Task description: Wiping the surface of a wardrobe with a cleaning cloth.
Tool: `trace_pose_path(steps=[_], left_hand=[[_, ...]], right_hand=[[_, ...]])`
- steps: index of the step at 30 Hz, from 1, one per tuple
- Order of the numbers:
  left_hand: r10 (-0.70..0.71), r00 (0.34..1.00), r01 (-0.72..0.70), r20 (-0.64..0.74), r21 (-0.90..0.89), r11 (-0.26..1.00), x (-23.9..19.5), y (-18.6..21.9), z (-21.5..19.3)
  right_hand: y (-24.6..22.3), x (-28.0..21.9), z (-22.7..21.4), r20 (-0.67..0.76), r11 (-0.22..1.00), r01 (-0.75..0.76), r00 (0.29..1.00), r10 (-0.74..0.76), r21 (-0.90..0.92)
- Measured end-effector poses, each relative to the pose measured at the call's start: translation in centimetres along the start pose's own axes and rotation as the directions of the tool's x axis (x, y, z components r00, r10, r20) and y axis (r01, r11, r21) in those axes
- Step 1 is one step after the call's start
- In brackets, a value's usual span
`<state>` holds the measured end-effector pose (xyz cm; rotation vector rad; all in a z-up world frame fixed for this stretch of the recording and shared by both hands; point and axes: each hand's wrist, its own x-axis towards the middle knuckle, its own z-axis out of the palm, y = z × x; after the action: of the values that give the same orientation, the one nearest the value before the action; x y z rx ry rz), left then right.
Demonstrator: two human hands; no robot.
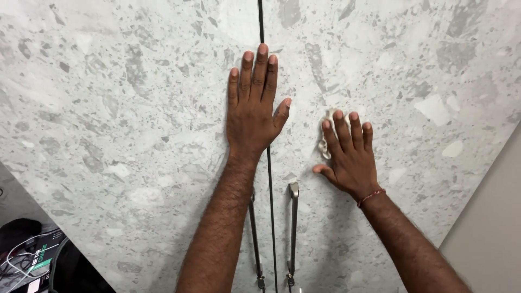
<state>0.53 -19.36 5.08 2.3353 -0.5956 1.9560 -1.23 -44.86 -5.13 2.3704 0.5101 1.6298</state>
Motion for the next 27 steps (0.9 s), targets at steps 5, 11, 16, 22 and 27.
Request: trace_pose_path(steps=[5, 11, 16, 22, 27], left_hand=[[-0.012, 0.999, 0.012, 0.041, 0.004, 1.000, 0.1, 0.1, -0.4], [-0.025, 0.998, 0.025, 0.062, 0.002, 1.000, 0.2, 0.2, -0.6], [-0.020, 0.998, 0.020, 0.055, -0.001, 1.000, 0.2, 0.2, -0.4], [-0.017, 0.998, 0.018, 0.064, -0.009, 1.000, 0.3, 0.0, -0.5], [-0.014, 0.997, 0.015, 0.070, -0.009, 1.000, 0.4, 0.1, -0.8]], right_hand=[[2.3, 1.3, 0.3, 0.002, 0.997, 0.037, 0.999, -0.037, -0.061], [5.9, 9.2, -3.2, -0.046, 0.995, -0.100, 0.994, 0.100, -0.013], [5.9, 10.8, -4.8, 0.010, 0.981, -0.194, 0.981, 0.193, 0.017], [3.4, 3.4, -1.7, -0.046, 0.979, -0.196, 0.979, 0.199, 0.064], [1.7, -3.4, -0.3, 0.050, 0.979, -0.187, 0.982, 0.184, 0.084]])
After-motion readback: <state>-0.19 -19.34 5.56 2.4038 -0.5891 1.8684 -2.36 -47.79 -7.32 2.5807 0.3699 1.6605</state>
